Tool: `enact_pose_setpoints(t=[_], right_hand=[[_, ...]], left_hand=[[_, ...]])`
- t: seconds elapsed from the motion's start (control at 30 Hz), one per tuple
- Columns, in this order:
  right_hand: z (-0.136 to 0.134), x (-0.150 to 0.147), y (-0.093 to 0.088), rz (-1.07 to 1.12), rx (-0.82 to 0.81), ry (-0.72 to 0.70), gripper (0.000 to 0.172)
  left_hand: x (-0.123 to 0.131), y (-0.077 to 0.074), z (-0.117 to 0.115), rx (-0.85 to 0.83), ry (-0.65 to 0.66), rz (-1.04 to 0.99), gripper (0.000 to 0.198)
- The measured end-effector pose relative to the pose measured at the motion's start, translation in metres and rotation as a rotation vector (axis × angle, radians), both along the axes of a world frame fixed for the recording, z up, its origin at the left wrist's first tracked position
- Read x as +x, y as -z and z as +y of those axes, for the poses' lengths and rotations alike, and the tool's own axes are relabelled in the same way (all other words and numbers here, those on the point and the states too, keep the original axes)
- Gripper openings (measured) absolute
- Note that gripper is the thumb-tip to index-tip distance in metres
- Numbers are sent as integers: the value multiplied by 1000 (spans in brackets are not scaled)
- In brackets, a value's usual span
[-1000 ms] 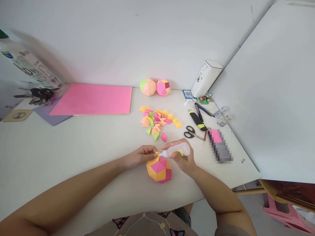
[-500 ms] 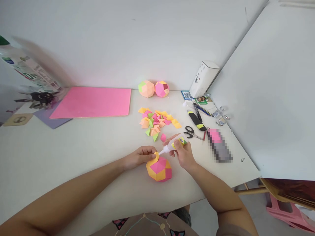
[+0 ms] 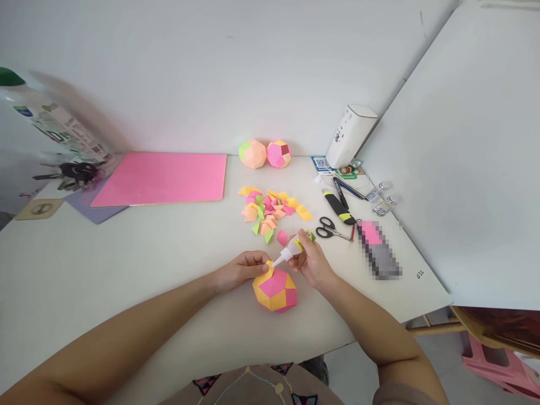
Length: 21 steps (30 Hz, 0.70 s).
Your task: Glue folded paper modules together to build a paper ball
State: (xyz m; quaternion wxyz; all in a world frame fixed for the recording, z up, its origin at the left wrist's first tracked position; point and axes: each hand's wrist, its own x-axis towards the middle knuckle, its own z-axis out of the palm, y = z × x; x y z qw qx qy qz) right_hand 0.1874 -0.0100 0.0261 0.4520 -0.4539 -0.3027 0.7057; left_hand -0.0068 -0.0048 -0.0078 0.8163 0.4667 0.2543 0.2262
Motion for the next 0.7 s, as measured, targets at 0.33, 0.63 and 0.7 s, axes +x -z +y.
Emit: enact_pose_setpoints(t=[0.33, 0.63, 0.7], right_hand=[[2, 4, -5, 89, -40, -2, 38], [1, 2, -3, 29, 47, 15, 35], [0, 1, -2, 16, 37, 24, 34]], left_hand=[[0, 0, 0, 4, -9, 19, 28], [1, 1, 1, -23, -6, -24, 25], [0, 0, 1, -26, -8, -17, 25]])
